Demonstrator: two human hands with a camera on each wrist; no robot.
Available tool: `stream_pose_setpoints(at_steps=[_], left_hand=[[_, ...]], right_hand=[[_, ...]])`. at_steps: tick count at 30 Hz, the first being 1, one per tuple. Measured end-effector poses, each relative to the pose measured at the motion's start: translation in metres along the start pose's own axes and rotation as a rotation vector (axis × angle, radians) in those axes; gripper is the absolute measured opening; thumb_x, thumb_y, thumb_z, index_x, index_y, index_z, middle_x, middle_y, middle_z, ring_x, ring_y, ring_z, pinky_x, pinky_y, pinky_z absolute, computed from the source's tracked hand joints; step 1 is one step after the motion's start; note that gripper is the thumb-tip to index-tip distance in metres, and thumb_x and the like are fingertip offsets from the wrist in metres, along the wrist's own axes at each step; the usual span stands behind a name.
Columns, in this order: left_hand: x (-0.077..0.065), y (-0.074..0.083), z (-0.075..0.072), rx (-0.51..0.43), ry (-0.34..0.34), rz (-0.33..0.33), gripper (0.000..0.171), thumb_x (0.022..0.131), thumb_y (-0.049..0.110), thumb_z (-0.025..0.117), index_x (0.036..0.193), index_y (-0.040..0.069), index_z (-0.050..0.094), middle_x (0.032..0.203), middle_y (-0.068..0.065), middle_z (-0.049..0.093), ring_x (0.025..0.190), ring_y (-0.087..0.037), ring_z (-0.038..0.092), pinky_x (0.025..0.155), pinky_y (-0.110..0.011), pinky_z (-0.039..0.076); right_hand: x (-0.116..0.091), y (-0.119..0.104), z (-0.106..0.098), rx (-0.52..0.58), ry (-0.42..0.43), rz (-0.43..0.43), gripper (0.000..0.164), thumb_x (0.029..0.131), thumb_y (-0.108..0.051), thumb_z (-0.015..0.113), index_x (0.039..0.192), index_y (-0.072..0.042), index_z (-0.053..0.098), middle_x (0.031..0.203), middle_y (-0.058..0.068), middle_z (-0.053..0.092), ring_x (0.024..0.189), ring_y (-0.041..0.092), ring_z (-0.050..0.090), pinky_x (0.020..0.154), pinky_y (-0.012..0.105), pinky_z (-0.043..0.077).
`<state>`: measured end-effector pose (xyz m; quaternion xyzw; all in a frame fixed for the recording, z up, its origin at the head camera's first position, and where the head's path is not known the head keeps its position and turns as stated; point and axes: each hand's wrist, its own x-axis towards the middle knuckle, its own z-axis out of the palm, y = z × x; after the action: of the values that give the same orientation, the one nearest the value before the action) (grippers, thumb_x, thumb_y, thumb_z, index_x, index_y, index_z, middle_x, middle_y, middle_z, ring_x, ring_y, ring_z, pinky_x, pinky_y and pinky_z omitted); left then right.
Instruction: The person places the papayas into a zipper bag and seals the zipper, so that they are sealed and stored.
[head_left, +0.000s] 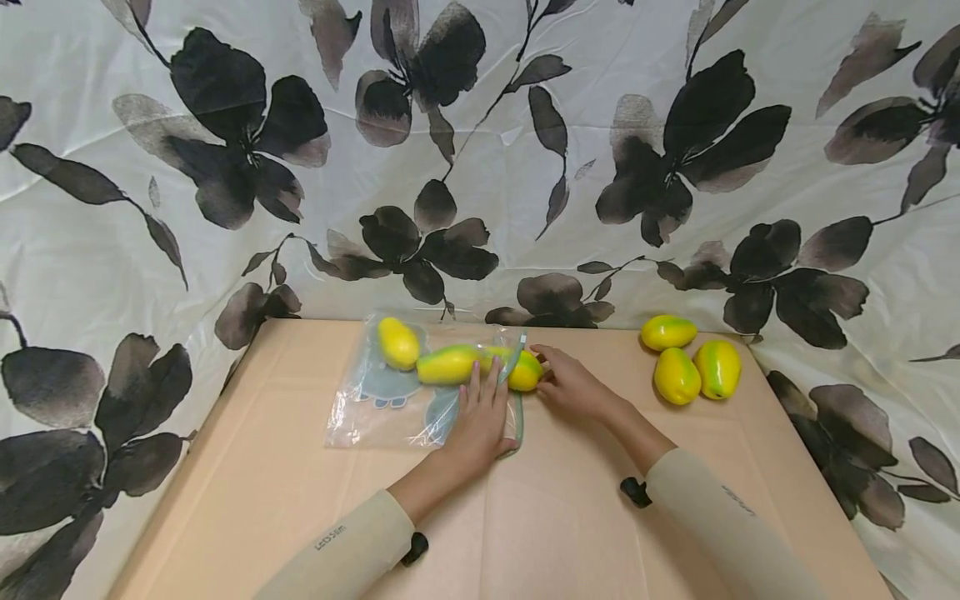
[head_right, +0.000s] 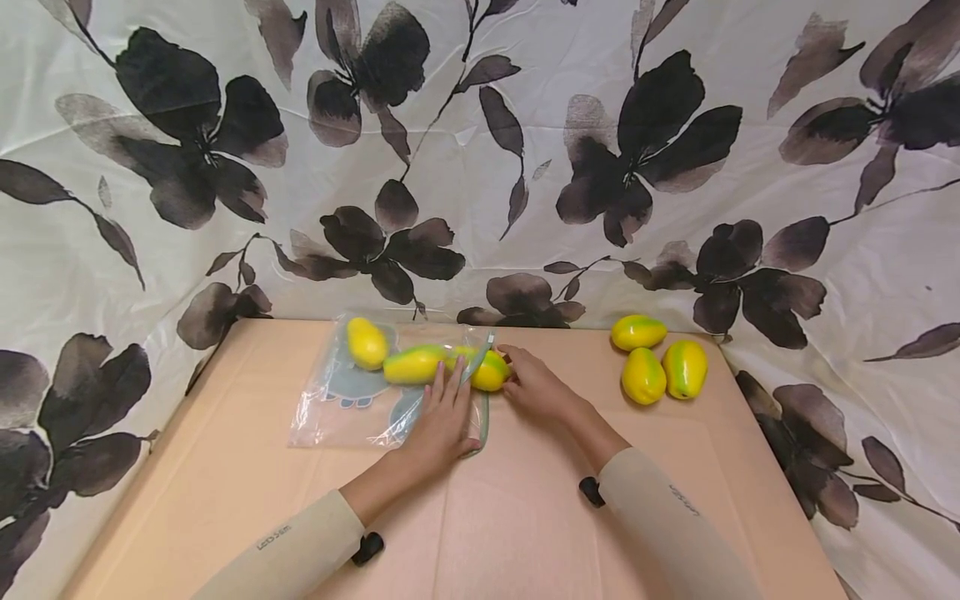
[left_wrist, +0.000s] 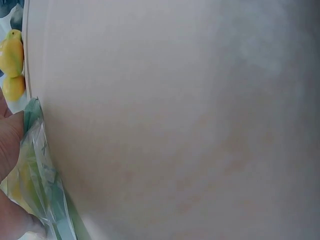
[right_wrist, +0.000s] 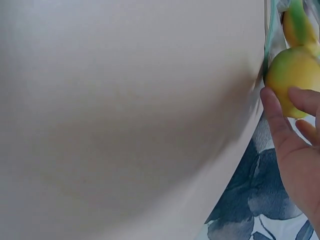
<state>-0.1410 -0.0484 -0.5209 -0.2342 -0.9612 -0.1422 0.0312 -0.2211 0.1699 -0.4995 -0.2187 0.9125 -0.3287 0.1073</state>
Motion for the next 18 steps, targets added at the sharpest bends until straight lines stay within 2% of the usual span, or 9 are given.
stream_pose_setpoints(at_steps=[6, 9, 14, 18], left_hand=[[0.001, -0.001, 0.0, 0.016, 0.002, 0.004, 0.119, 0.078, 0.048, 0.087, 0.162, -0.003, 0.02, 0.173, -0.02, -0.005, 0.156, -0.053, 0.004, 0.117, -0.07, 0.03], [0.001, -0.001, 0.0, 0.013, 0.002, 0.006, 0.12, 0.078, 0.047, 0.087, 0.162, -0.003, 0.018, 0.173, -0.019, -0.007, 0.156, -0.053, 0.003, 0.117, -0.07, 0.028], [0.001, -0.001, 0.0, -0.005, -0.001, 0.007, 0.12, 0.078, 0.045, 0.087, 0.163, -0.002, 0.016, 0.173, -0.018, -0.008, 0.156, -0.053, 0.001, 0.117, -0.07, 0.029], [0.001, 0.0, 0.001, -0.001, 0.006, 0.013, 0.119, 0.078, 0.044, 0.087, 0.163, -0.001, 0.017, 0.174, -0.018, -0.007, 0.157, -0.053, 0.002, 0.116, -0.07, 0.03]], right_hand=[[0.008, -0.006, 0.004, 0.121, 0.038, 0.062, 0.061, 0.096, -0.004, 0.07, 0.149, -0.005, 0.04, 0.146, 0.02, 0.056, 0.115, 0.031, 0.07, 0.099, 0.044, 0.058], [0.012, -0.008, 0.007, 0.151, 0.081, 0.074, 0.052, 0.096, -0.005, 0.07, 0.142, -0.007, 0.046, 0.143, 0.018, 0.059, 0.109, 0.029, 0.073, 0.094, 0.042, 0.06], [0.017, -0.01, 0.01, 0.149, 0.14, 0.093, 0.036, 0.097, -0.005, 0.07, 0.128, -0.006, 0.054, 0.134, 0.016, 0.064, 0.108, 0.028, 0.073, 0.093, 0.041, 0.061], [0.022, -0.01, 0.011, 0.117, 0.187, 0.105, 0.038, 0.093, -0.006, 0.075, 0.124, -0.003, 0.054, 0.126, 0.017, 0.065, 0.107, 0.03, 0.073, 0.091, 0.041, 0.061]])
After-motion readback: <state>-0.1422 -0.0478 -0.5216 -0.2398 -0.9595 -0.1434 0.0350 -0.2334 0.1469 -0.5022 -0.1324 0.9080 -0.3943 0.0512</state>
